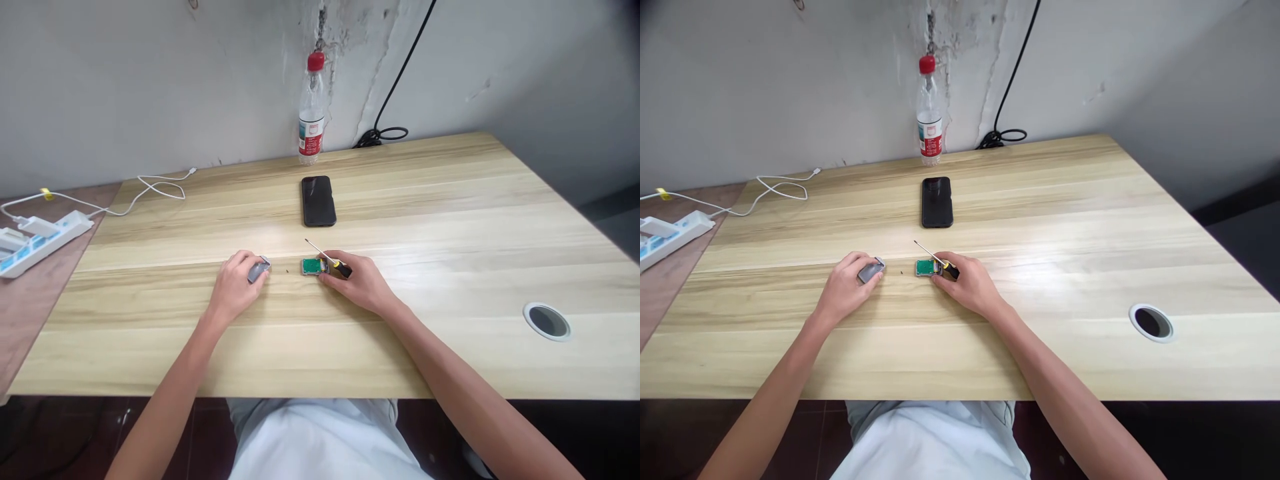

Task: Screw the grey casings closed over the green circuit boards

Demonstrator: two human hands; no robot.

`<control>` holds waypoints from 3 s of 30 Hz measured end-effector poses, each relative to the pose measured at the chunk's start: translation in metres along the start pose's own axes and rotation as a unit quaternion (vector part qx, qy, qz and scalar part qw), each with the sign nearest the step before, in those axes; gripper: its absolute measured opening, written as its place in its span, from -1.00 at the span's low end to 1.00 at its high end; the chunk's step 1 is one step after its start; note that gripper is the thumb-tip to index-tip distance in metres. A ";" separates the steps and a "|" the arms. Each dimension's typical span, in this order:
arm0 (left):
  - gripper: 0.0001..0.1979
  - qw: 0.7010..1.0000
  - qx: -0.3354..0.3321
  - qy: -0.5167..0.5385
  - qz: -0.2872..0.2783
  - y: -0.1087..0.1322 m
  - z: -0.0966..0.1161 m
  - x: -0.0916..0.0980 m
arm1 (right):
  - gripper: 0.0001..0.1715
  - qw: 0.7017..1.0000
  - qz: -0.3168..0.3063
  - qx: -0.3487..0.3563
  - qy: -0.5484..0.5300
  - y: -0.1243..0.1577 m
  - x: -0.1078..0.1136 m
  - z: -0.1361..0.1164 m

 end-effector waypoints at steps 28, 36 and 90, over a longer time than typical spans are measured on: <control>-0.73 0.973 -0.158 0.117 -0.117 -0.037 0.049 -0.037 | -0.74 0.996 0.012 0.090 -0.028 -0.007 0.001 0.007; -0.74 0.970 -0.228 0.044 -0.068 -0.031 0.043 -0.046 | -0.71 0.995 0.017 0.097 -0.030 -0.005 0.002 0.006; -0.46 0.814 0.127 0.541 -0.168 -0.020 0.049 -0.044 | -0.67 0.947 0.035 0.011 -0.318 -0.001 0.001 0.001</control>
Point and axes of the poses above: each hand's wrist, its own y-axis away from the middle knuckle, its own x-axis out of the back of the hand, z = x × y, the point moved 1 cm from there along -y, towards the middle knuckle, and after that the axes turned 4 degrees about x, right-handed, at the moved point
